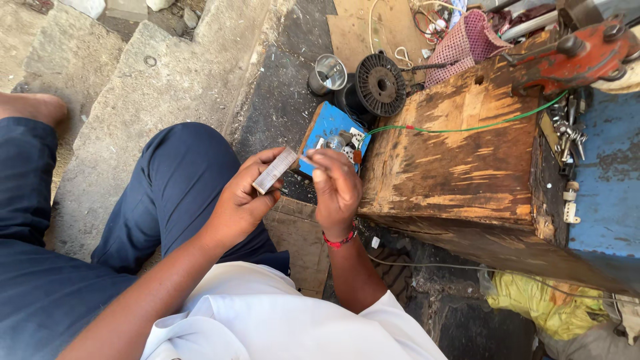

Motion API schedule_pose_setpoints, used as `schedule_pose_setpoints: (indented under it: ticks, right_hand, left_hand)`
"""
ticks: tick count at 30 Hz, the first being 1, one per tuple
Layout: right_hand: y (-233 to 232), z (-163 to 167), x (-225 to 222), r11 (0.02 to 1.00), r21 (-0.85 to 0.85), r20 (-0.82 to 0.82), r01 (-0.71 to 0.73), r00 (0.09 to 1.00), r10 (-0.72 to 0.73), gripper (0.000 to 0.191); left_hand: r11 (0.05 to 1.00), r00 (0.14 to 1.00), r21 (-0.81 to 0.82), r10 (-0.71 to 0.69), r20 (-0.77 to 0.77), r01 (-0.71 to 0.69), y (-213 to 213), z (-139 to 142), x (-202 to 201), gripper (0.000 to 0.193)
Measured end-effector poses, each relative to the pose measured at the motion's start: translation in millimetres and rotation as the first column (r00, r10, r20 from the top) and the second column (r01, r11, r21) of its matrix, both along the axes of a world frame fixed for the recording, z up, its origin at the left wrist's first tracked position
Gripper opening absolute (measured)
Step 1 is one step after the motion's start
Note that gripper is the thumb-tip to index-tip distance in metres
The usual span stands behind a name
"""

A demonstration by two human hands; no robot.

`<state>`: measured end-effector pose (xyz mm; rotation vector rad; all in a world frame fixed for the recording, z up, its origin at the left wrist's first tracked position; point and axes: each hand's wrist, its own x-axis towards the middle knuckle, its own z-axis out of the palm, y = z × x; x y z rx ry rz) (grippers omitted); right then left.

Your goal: The person sits on outdoor stone steps and files the edges and slots of a metal motor housing part by hand, repeatedly repositioning and turning the part to work different sides, then holds it up to view the slotted opening.

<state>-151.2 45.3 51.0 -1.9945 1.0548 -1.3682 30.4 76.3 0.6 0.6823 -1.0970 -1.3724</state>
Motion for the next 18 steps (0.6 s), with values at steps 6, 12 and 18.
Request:
schedule_pose_setpoints:
  ticks: [6,12,18]
  right_hand:
    - [-33.7,-43.5,15.2,0.862,0.459,0.634,-0.216,0.759,-0.147,0.02]
    - [-31.8,-52.4,29.2,0.749,0.545,0.747,-0.377,0.623,-0.23,0.019]
    - [-43.4,-40.8,29.4,0.827,0.456,0.773,-0.329,0.607,-0.185,0.015]
  left_hand:
    - [0.997,0.999,-0.077,0.019,0.04,-0.015,-0.3,3.4,-2.2,0.021]
    - [0.994,0.997,-0.105,-0.032,0.07,0.039,-0.6,-2.1,-5.9,0.033]
    - [0.994,0.98,-0.075,-0.065,0.19,0.08,0.1,-2.8,-7.6,0.03]
